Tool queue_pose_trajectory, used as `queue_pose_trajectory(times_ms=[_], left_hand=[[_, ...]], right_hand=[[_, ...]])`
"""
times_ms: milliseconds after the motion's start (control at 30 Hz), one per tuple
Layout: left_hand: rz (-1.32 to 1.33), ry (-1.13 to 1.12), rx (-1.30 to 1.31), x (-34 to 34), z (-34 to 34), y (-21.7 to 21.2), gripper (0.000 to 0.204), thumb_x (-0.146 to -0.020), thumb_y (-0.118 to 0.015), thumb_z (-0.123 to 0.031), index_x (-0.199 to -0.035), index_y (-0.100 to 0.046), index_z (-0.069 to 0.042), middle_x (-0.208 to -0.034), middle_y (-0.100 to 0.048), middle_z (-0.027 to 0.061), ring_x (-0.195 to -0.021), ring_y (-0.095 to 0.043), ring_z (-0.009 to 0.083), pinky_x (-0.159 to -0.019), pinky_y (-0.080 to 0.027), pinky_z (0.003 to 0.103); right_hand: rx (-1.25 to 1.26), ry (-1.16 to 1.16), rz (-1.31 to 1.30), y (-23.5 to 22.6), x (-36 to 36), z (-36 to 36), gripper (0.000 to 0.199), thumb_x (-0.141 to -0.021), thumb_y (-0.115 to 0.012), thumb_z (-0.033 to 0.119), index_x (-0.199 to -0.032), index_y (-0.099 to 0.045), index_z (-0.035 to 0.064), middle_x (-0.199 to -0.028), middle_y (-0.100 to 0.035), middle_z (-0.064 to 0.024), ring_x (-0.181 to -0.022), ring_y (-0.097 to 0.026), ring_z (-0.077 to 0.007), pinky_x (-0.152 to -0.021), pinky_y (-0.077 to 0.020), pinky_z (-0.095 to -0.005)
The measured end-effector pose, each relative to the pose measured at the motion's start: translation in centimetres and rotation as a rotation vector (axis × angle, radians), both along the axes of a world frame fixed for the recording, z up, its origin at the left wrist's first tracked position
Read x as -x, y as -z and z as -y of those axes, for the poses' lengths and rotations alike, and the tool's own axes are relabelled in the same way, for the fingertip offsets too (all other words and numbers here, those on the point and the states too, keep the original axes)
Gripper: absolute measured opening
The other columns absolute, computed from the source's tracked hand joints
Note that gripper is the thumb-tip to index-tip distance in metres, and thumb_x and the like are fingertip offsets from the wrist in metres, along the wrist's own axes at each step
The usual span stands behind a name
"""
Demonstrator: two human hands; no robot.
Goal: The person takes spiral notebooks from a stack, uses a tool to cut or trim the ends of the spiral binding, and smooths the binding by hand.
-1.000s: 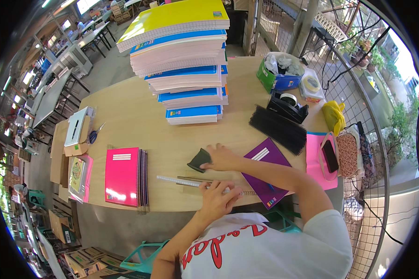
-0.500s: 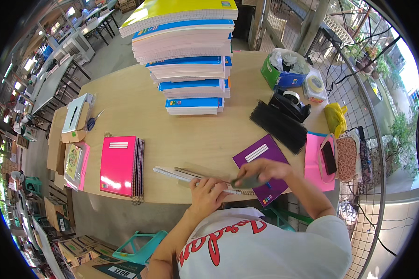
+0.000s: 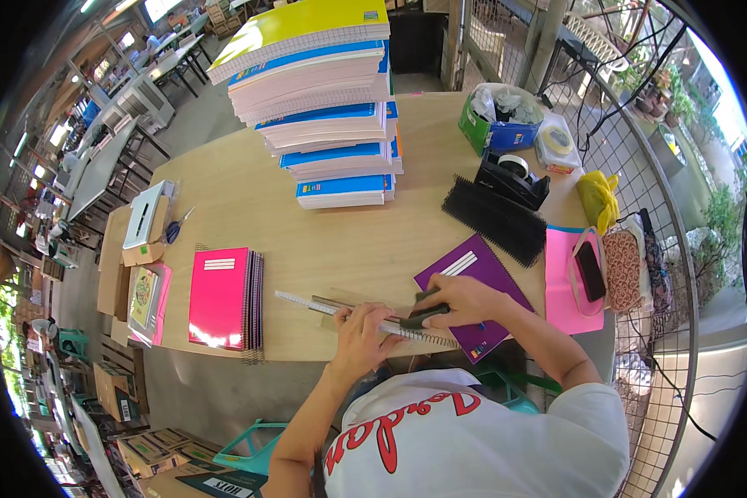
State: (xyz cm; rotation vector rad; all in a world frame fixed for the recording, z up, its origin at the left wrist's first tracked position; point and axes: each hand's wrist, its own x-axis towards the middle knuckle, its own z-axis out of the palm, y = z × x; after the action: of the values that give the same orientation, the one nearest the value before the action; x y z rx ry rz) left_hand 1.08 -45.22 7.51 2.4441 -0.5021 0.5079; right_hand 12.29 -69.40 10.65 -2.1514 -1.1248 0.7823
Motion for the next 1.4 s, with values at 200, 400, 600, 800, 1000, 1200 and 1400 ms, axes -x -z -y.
queue_pose_trajectory(times_ms=[200,400,600,800,1000,1200,1400], left_hand=[[0.005,-0.035,0.003,0.3,0.2,0.2,0.072,-0.062,-0.089,-0.024,-0.12,-0.047,-0.013,-0.11,-0.062,0.005,-0.096,-0.06,0.0234,-0.087,-0.033,0.046],[-0.048,-0.048,0.148,0.1,0.1,0.6,0.062,-0.062,-0.089,-0.025,-0.111,-0.054,-0.013,-0.11,-0.06,0.0055,-0.102,-0.058,0.0225,-0.094,-0.031,0.048],[0.04,-0.207,-0.162,0.3,-4.9,-0.4,0.044,-0.059,-0.088,-0.023,-0.092,-0.06,-0.017,-0.099,-0.06,-0.0018,-0.102,-0.054,0.0211,-0.108,-0.02,0.05],[-0.002,-0.199,-0.103,-0.2,-4.9,-0.6,0.04,-0.059,-0.087,-0.023,-0.086,-0.058,-0.018,-0.094,-0.06,-0.0037,-0.101,-0.054,0.0221,-0.109,-0.018,0.051],[-0.014,-0.25,-0.129,-0.1,-5.0,0.2,0.042,-0.06,-0.088,-0.032,-0.088,-0.059,-0.018,-0.101,-0.058,-0.0002,-0.107,-0.052,0.0238,-0.109,-0.017,0.053],[0.089,-0.461,0.2,-0.3,-8.6,0.6,0.053,-0.057,-0.094,-0.029,-0.098,-0.064,-0.014,-0.13,-0.04,0.0156,-0.123,-0.041,0.0329,-0.103,-0.032,0.051],[0.01,-0.375,0.267,-0.9,-9.6,1.7,0.052,-0.057,-0.095,-0.023,-0.096,-0.063,-0.011,-0.123,-0.039,0.0162,-0.115,-0.042,0.0334,-0.092,-0.04,0.043]], right_hand=[[-0.259,0.044,-0.214,0.2,0.5,-0.6,0.047,-0.086,-0.067,0.049,-0.117,-0.073,0.0141,-0.107,-0.062,-0.0184,-0.103,-0.059,-0.0329,-0.09,-0.047,-0.0376],[-0.172,0.007,0.011,-0.6,0.4,-2.0,0.04,-0.088,-0.069,0.037,-0.121,-0.071,0.0145,-0.104,-0.063,-0.0179,-0.101,-0.059,-0.0322,-0.09,-0.0467,-0.0401],[-0.285,0.056,-0.168,0.0,0.2,-2.9,0.045,-0.087,-0.067,0.043,-0.121,-0.071,0.0152,-0.104,-0.061,-0.0189,-0.101,-0.061,-0.0337,-0.09,-0.048,-0.0396],[-0.402,-0.115,-0.292,0.2,-0.8,-4.0,0.046,-0.087,-0.065,0.047,-0.118,-0.072,0.0131,-0.102,-0.062,-0.0193,-0.098,-0.063,-0.0346,-0.087,-0.0494,-0.0398],[-0.186,0.026,0.004,0.2,-0.8,-5.6,0.042,-0.089,-0.066,0.044,-0.118,-0.072,0.0155,-0.106,-0.062,-0.0196,-0.099,-0.062,-0.0344,-0.089,-0.048,-0.04],[-0.514,-0.001,-0.516,2.4,-2.0,-6.2,0.043,-0.088,-0.069,0.044,-0.115,-0.072,0.0111,-0.109,-0.062,-0.0206,-0.106,-0.061,-0.0338,-0.092,-0.0479,-0.0397],[-0.373,0.047,-0.242,2.2,-1.7,-7.9,0.041,-0.09,-0.067,0.042,-0.118,-0.072,0.0133,-0.102,-0.063,-0.0211,-0.103,-0.06,-0.0326,-0.093,-0.0466,-0.0392]])
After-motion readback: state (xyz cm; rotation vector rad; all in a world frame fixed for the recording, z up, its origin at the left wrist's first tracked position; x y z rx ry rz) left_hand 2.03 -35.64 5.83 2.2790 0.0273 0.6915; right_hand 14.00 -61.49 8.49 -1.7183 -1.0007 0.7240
